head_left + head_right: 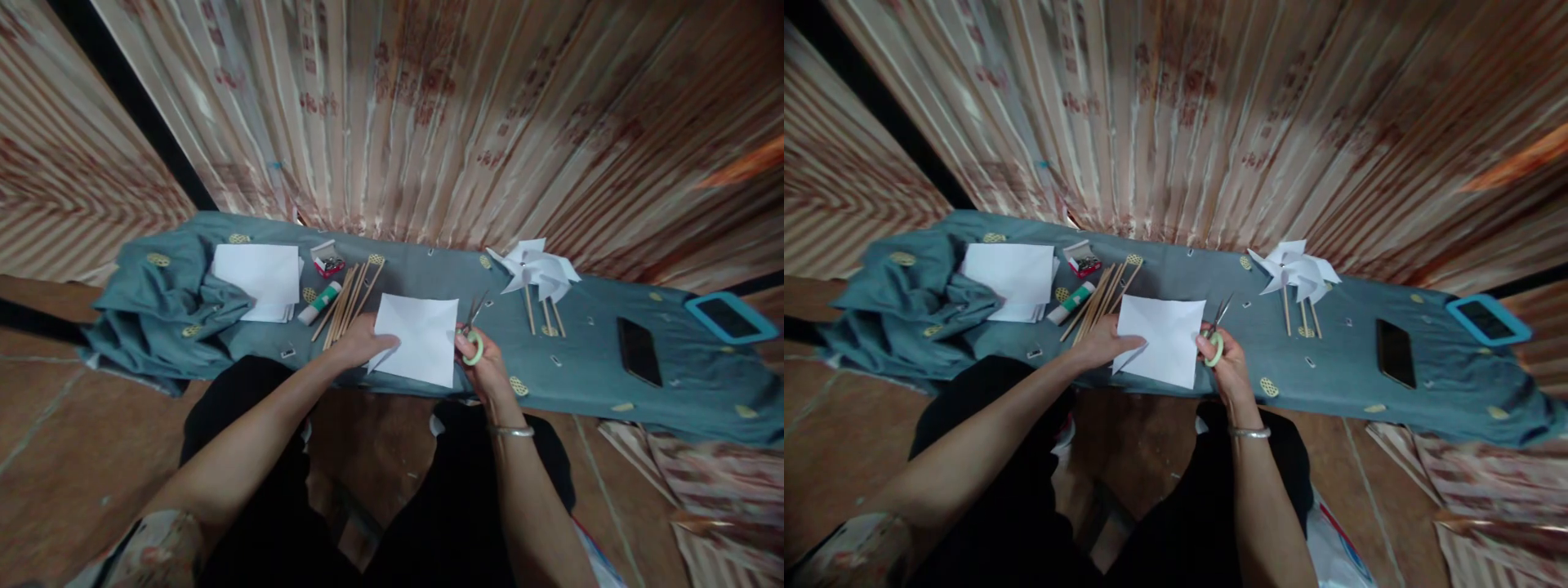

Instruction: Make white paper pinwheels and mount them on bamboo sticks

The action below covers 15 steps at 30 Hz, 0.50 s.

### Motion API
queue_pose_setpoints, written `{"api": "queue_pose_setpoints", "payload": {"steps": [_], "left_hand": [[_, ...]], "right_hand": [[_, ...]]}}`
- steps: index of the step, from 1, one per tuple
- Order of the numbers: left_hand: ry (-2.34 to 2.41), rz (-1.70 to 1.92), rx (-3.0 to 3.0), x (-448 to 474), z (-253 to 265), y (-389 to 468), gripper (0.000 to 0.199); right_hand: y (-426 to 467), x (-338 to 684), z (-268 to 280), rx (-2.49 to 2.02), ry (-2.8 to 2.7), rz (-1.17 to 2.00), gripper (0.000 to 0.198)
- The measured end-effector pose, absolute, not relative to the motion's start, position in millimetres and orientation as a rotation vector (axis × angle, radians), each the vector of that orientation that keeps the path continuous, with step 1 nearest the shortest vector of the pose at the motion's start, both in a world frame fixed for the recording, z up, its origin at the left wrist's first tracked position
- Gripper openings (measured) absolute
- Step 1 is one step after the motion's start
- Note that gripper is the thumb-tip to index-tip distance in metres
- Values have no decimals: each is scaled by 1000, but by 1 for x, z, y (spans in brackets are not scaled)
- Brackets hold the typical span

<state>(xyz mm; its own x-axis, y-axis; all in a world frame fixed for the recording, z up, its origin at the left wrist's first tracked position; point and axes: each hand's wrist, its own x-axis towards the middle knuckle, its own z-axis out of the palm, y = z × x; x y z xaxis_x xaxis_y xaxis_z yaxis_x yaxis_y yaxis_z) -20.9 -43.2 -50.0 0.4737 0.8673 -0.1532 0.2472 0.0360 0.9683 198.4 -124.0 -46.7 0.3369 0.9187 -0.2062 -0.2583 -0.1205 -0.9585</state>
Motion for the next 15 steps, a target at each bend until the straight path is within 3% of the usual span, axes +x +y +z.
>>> {"api": "queue_pose_setpoints", "payload": {"steps": [5,12,15], "left_hand": [[885,669,1302,-16,-50,-44,28],[755,802,800,-12,-44,-43,50],[693,800,701,-6,-44,-51,47]], "right_hand": [[-124,191,-53,-1314,-655,1186,41],[-117,190,-50,-1202,-428,1029,34],[-114,188,-49,-1129,-363,982,32]]}}
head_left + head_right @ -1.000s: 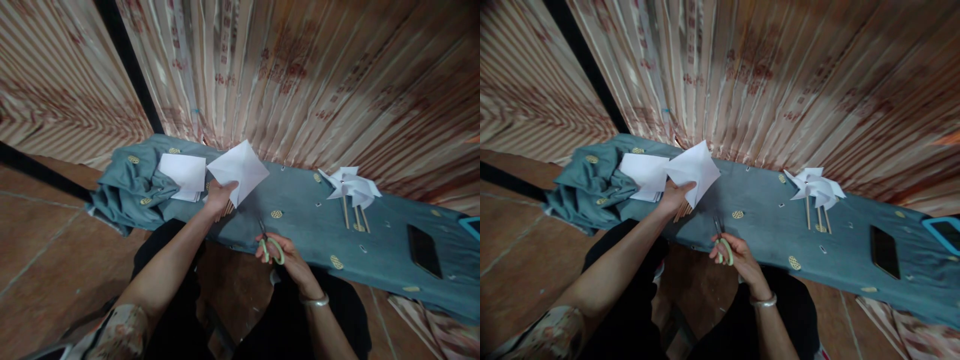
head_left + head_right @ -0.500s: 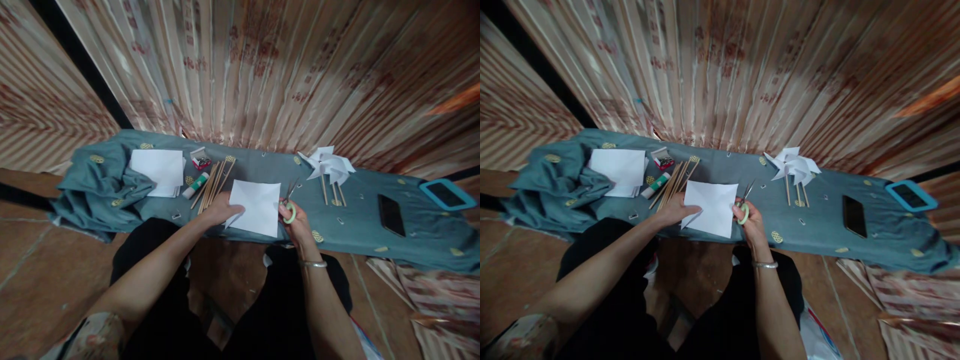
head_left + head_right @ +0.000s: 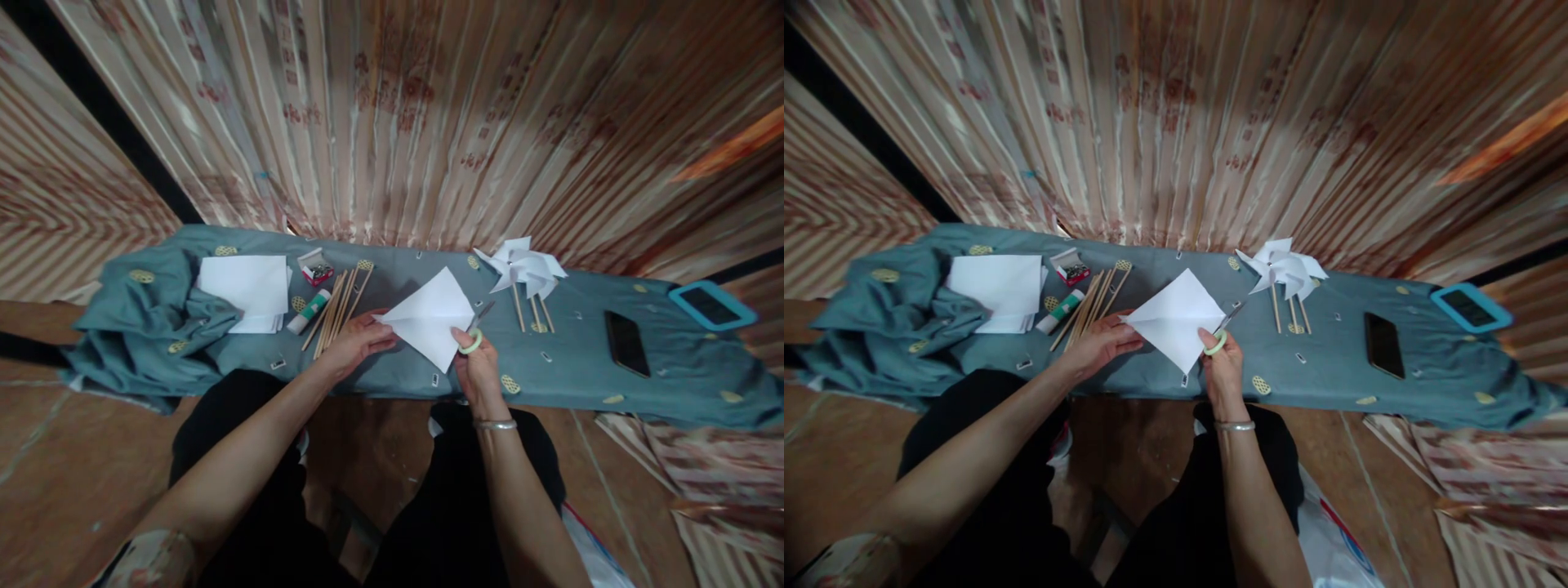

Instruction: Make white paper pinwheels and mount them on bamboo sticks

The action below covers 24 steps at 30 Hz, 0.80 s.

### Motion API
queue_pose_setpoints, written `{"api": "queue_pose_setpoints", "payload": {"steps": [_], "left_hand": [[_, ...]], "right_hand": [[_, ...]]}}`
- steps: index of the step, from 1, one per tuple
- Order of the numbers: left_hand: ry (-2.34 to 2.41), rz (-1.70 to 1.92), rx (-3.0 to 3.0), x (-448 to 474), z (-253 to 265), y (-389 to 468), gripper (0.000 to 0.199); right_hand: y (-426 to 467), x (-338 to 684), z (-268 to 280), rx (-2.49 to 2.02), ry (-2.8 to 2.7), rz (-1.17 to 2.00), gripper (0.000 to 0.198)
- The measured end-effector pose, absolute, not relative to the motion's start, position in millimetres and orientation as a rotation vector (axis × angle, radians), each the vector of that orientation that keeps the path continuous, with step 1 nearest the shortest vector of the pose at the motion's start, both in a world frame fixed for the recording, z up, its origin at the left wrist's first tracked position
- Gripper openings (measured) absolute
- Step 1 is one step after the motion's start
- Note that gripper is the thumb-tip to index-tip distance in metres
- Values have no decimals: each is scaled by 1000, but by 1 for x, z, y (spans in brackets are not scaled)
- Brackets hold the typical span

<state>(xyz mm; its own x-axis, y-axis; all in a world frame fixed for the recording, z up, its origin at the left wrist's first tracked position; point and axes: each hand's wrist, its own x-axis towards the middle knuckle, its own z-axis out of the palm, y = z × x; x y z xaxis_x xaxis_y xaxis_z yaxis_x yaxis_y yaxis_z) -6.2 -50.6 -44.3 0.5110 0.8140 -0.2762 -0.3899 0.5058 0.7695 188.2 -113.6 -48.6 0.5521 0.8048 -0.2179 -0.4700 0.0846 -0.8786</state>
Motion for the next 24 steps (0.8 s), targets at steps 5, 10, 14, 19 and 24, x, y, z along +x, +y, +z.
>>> {"api": "queue_pose_setpoints", "payload": {"steps": [5,10,14,19,24], "left_hand": [[679,743,583,5,-47,-63,32],[699,806,433,5,-44,-63,15],[716,835,433,3,-43,-60,18],[800,925,392,6,-47,-58,26],[838,1044,417,6,-46,-55,28]], "right_hand": [[-110,177,-48,-1129,-368,992,33],[-109,166,-47,-1152,-391,999,33],[-108,163,-49,-1164,-423,1008,34],[-108,161,-52,-1217,-530,1001,34],[-107,157,-51,-1236,-534,1017,40]]}}
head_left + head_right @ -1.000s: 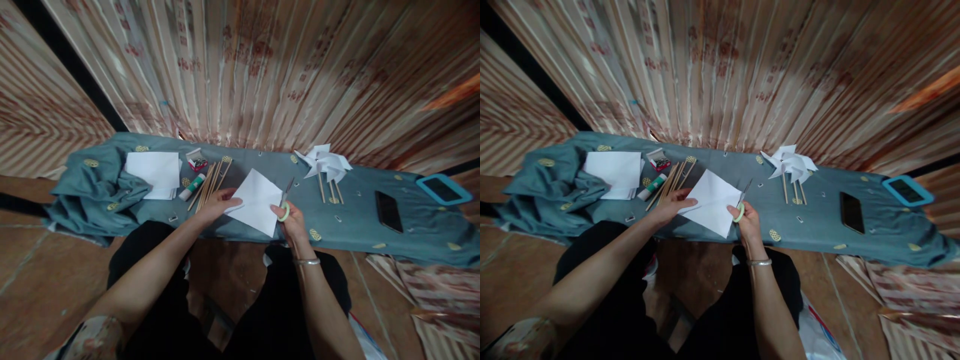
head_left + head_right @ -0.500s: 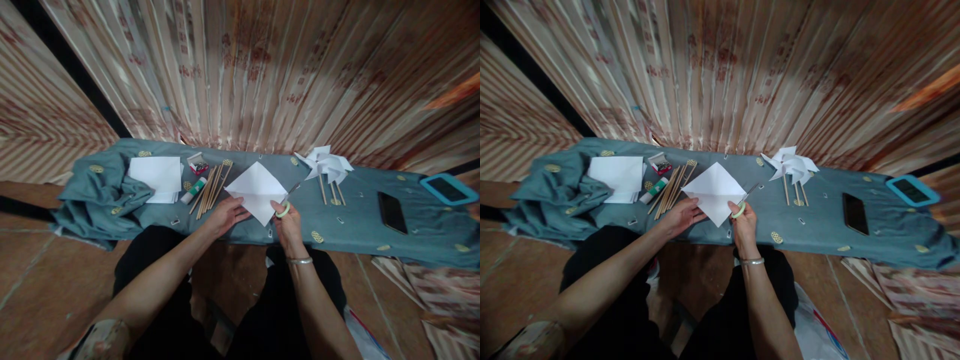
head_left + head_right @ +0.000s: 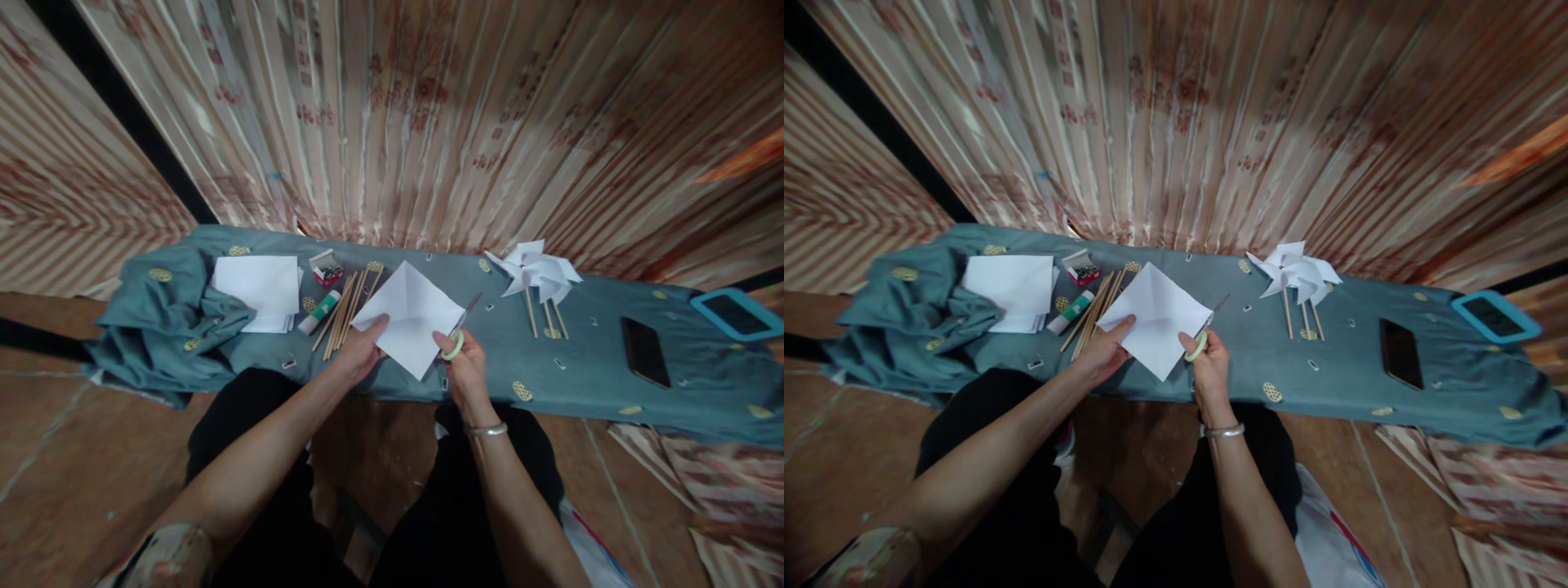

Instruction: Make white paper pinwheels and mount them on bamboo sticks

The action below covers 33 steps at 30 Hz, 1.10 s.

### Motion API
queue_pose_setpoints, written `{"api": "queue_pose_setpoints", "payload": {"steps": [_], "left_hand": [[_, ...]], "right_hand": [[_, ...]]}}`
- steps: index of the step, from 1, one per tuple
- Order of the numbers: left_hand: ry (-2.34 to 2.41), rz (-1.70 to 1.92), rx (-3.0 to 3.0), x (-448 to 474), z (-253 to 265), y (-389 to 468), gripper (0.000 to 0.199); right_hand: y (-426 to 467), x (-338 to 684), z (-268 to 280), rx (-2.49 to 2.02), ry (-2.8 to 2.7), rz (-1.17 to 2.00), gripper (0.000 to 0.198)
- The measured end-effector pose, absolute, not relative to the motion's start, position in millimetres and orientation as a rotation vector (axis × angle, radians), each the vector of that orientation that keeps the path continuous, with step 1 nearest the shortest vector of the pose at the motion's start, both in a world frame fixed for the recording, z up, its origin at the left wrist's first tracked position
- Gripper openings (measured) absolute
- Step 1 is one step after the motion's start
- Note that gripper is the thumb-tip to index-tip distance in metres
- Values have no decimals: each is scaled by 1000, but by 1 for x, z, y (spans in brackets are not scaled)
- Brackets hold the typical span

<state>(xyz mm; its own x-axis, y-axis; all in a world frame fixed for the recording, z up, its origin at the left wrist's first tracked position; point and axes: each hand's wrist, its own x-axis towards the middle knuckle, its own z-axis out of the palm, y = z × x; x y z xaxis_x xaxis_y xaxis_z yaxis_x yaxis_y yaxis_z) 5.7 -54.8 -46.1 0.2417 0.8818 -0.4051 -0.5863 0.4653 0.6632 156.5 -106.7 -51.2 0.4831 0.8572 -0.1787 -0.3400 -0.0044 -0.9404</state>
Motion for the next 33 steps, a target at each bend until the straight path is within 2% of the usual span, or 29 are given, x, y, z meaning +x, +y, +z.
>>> {"api": "queue_pose_setpoints", "payload": {"steps": [5,11,15,27,33], "left_hand": [[888,1182,487,-6,-40,-37,29],[975,1429,547,-20,-40,-8,26],[1005,1492,599,-24,-41,-2,24],[978,1401,630,-16,-36,-13,34],[996,1362,656,-14,-40,-16,27]], "right_hand": [[-114,152,-49,-1312,-697,1109,42],[-135,145,-43,-1277,-1014,1494,45],[-144,140,-39,-1276,-1074,1639,44],[-141,134,-41,-1236,-1021,1692,40],[-141,133,-42,-1237,-1000,1668,37]]}}
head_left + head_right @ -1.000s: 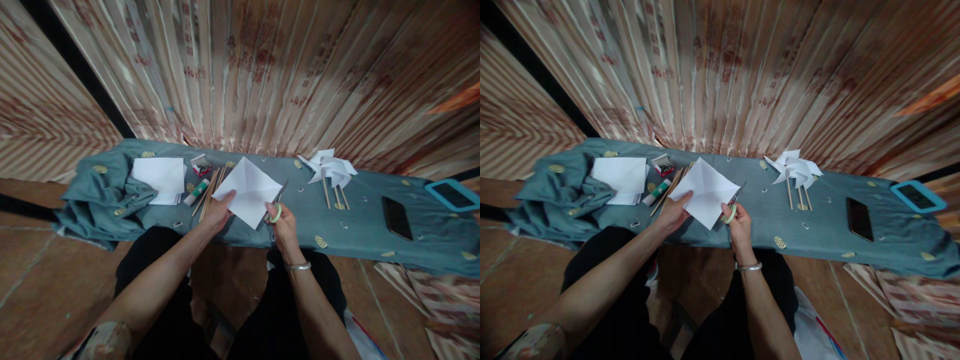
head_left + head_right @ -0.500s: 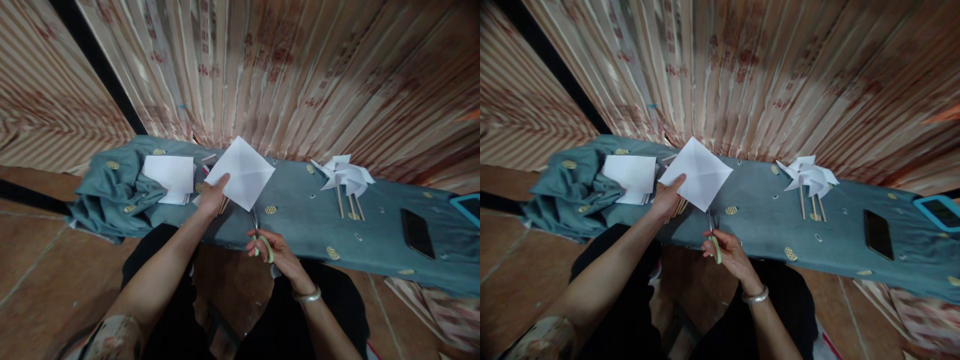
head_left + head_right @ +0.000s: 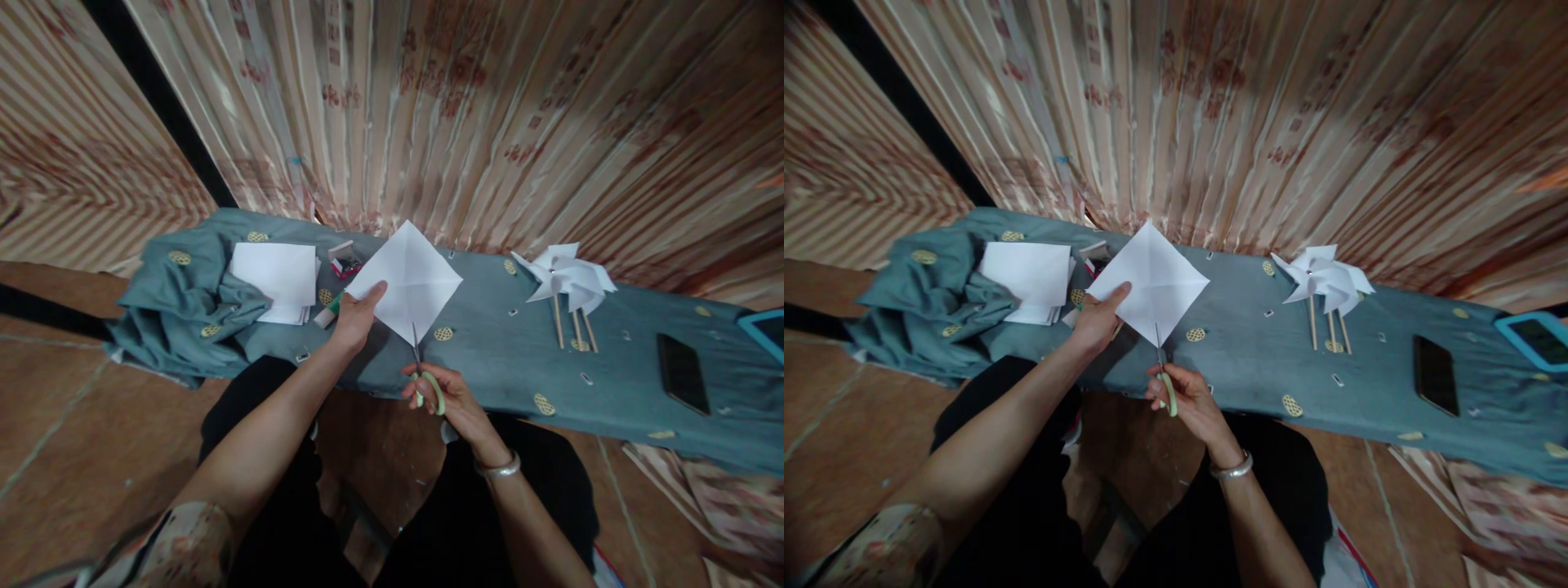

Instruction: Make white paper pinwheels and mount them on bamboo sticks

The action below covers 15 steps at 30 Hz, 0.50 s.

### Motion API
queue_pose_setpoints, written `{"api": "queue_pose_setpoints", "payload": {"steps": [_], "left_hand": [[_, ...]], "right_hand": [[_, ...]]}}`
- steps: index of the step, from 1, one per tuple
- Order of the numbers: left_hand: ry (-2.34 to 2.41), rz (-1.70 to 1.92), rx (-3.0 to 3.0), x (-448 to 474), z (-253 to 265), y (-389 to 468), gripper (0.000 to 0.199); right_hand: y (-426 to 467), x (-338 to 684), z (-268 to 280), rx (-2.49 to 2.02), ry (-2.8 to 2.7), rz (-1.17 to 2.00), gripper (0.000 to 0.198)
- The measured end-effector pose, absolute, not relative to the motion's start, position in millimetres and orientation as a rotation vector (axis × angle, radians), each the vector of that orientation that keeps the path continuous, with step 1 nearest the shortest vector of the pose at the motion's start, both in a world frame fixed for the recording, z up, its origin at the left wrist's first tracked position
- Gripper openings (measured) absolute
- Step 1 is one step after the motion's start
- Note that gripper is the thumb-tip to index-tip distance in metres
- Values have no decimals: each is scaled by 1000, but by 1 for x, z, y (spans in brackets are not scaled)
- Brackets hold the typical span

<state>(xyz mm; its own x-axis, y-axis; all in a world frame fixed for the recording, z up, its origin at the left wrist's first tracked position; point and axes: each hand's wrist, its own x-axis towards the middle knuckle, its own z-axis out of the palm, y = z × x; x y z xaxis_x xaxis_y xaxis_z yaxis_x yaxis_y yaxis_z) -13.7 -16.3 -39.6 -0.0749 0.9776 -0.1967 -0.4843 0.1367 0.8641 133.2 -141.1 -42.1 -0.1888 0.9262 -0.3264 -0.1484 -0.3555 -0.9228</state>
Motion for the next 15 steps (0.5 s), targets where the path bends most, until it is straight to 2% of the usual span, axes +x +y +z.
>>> {"api": "queue_pose_setpoints", "payload": {"steps": [6,15], "left_hand": [[971,1343,650,-13,-41,-17,25],[976,1367,606,-14,-39,-15,32]], "right_hand": [[-141,134,-42,-1247,-1011,1676,37],[-142,135,-42,-1275,-1054,1633,38]]}}
